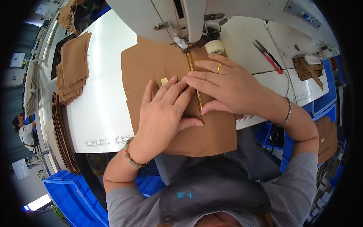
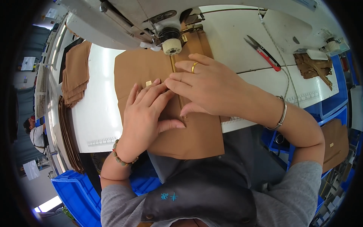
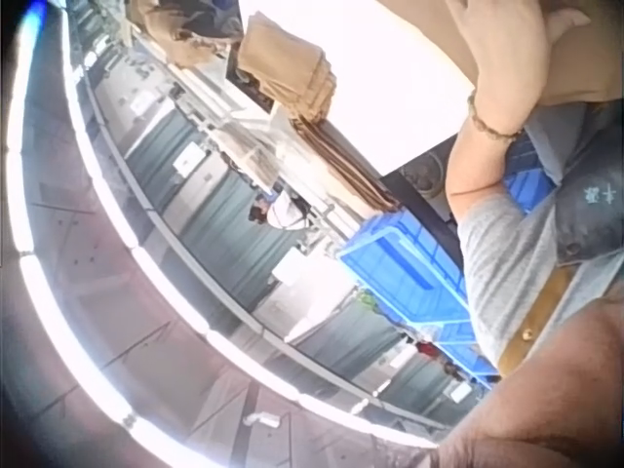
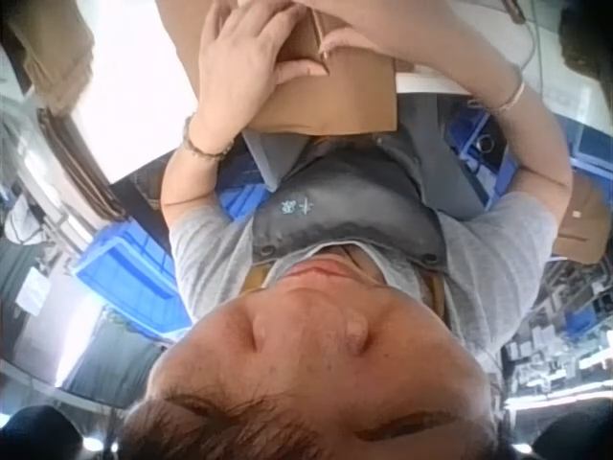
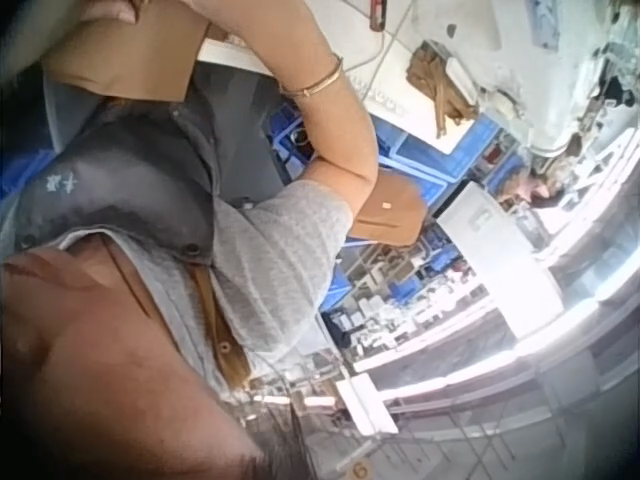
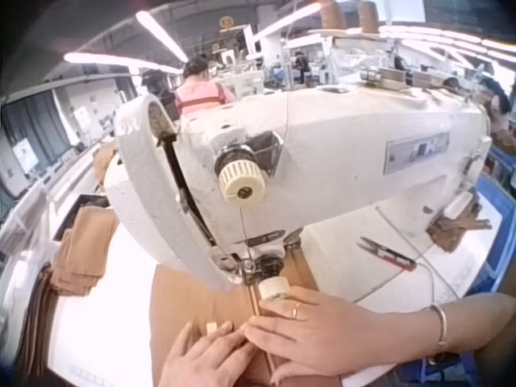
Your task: Sewing a zipper and additional leather components onto a leather bag piece using an industrial sewing machine.
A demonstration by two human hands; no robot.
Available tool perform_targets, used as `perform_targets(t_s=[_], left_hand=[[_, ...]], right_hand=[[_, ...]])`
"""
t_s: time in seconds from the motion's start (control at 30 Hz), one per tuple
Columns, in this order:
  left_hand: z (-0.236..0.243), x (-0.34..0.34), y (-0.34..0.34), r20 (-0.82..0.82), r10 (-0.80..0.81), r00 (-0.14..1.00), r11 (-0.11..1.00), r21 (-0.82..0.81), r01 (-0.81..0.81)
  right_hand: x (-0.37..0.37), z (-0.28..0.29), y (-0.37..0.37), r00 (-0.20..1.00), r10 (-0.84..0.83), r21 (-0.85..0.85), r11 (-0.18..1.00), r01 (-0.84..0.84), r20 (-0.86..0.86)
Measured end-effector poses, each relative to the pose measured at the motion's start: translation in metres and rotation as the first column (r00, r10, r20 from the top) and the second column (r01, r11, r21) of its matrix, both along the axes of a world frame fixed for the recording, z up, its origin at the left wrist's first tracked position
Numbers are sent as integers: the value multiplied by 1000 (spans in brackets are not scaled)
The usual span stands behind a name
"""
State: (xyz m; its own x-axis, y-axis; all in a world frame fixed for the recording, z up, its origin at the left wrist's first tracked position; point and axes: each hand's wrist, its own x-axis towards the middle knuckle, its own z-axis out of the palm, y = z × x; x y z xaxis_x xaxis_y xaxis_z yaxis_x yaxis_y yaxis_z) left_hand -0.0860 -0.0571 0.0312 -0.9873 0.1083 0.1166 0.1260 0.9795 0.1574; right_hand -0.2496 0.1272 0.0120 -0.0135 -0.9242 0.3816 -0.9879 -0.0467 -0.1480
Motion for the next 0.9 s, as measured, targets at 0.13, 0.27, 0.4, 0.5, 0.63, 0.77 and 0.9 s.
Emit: perform_targets(t_s=[0.13,0.27,0.4,0.5,0.63,0.77,0.9], left_hand=[[1,-1,-1,-31,-8,999,1000,2,8],[1,-1,-2,-42,-22,999,1000,-3,22],[1,-1,-2,-33,-22,999,1000,-9,21],[1,-2,-1,-31,-14,999,1000,-7,14],[2,-2,-2,-32,-19,999,1000,-7,19],[3,-2,-2,-22,-14,1000,1000,-13,14],[3,-3,-1,-31,-10,999,1000,-16,9]], right_hand=[[-1,-5,-2,998,5,-21,1000,-6,-68],[-1,-3,-1,998,5,-22,1000,-6,-56],[-2,-2,-3,998,7,-9,1000,-8,-60],[-6,-2,-5,999,34,-32,999,-36,-42],[-20,4,-3,999,53,-80,995,-54,-14],[-22,4,-4,998,-13,-99,995,7,-64],[-18,-1,-10,1000,9,-84,996,-11,-23]])
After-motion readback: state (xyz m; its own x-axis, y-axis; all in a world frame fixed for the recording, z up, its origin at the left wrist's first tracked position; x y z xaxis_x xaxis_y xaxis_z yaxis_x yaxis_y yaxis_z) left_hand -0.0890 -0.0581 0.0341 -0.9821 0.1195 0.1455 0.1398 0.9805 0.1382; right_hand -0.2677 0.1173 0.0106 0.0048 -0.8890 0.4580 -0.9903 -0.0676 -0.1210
